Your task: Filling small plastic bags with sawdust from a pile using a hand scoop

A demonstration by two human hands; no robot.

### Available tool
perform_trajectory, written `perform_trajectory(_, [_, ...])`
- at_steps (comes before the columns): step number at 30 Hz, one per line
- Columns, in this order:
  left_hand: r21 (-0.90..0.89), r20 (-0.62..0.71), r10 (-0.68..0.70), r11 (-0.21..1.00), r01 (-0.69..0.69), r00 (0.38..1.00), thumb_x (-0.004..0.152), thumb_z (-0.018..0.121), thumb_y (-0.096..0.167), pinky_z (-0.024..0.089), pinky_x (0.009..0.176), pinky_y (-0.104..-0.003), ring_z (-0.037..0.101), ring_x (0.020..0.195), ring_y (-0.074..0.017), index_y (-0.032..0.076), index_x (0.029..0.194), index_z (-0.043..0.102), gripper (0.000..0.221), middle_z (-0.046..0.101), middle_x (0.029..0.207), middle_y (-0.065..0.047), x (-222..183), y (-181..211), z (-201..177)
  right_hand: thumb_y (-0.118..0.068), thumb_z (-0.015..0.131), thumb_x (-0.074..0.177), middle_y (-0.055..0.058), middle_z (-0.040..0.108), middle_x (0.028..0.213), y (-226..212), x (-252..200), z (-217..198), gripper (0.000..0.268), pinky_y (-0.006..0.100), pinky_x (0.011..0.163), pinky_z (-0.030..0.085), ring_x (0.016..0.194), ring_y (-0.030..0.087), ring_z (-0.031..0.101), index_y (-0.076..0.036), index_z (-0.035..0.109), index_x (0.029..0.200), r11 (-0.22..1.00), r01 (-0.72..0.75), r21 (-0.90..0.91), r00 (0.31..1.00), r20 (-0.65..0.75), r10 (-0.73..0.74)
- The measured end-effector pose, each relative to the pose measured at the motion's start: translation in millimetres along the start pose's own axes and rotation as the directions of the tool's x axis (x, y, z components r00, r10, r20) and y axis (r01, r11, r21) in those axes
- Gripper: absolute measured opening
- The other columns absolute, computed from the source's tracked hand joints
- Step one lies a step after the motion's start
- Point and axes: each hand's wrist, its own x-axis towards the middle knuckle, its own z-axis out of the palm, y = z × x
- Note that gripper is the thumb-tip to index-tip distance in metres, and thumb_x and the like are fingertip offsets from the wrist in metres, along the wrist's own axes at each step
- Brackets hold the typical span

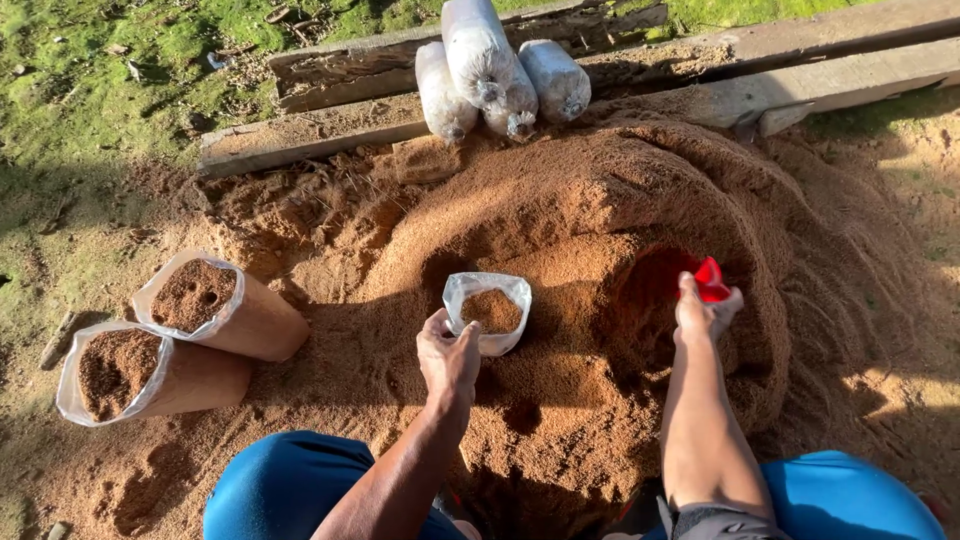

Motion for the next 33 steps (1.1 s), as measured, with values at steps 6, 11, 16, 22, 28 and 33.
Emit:
perform_trajectory(6, [0.099,-0.007,0.188,0.977,-0.187,0.982,0.082,0.064,-0.005,0.057,0.093,-0.053,0.071,0.104,-0.0394,-0.008,0.134,0.057,0.053,0.058,0.123,-0.03,10,-10,3,-0.037,0.086,0.092,0.029,0.049,0.139,82,88,46,0.087,0.055,0.102,0.05,0.123,0.042,0.055,-0.001,0.034,0.152,0.967,0.214,0.137,0.955,0.18,-0.237])
perform_trajectory(11, [0.036,-0.003,0.381,0.924,-0.38,0.925,0.081,0.064,-0.007,0.058,0.087,-0.061,0.071,0.097,-0.0444,-0.005,0.129,0.051,0.05,0.056,0.12,-0.032,4,-14,2,-0.046,0.089,0.086,0.02,0.047,0.121,85,57,42,0.09,0.039,0.076,0.054,0.092,0.026,0.051,0.0,0.041,0.147,0.874,-0.084,0.479,0.947,0.311,-0.08])
perform_trajectory(16, [0.01,0.032,0.434,0.901,-0.434,0.9,0.084,0.063,-0.011,0.058,0.085,-0.061,0.07,0.095,-0.0443,0.002,0.123,0.041,0.046,0.058,0.119,-0.033,20,-27,12,-0.046,0.085,0.087,0.005,0.048,0.1,78,37,40,0.069,0.025,0.064,0.053,0.073,0.013,0.054,-0.012,0.048,0.135,0.681,-0.283,0.676,0.907,0.42,-0.04])
perform_trajectory(22, [-0.059,0.138,0.404,0.915,-0.4,0.904,0.087,0.053,-0.011,0.059,0.09,-0.054,0.071,0.102,-0.0365,0.003,0.119,0.052,0.035,0.058,0.124,-0.027,3,8,7,-0.046,0.078,0.092,0.004,0.057,0.098,39,-11,38,0.059,0.022,0.062,0.056,0.065,0.008,0.06,-0.014,0.046,0.129,0.571,-0.405,0.714,0.839,0.539,-0.079])
perform_trajectory(28, [-0.006,0.205,0.476,0.874,-0.485,0.855,0.085,0.052,-0.012,0.054,0.098,-0.057,0.063,0.118,-0.0475,-0.009,0.128,0.059,0.044,0.055,0.132,-0.03,27,-10,25,-0.047,0.072,0.095,0.006,0.061,0.097,-11,-78,33,0.055,0.026,0.063,0.057,0.068,0.01,0.061,-0.011,0.048,0.129,0.712,-0.318,0.626,0.781,0.599,-0.178])
perform_trajectory(33, [0.061,0.233,0.544,0.819,-0.57,0.806,0.082,0.057,-0.012,0.052,0.1,-0.059,0.059,0.123,-0.0503,-0.013,0.13,0.059,0.049,0.056,0.132,-0.033,25,-10,27,-0.051,0.074,0.092,0.011,0.058,0.102,-30,-121,32,0.073,0.032,0.07,0.058,0.076,0.014,0.06,-0.002,0.045,0.138,0.831,-0.138,0.539,0.743,0.611,-0.273])
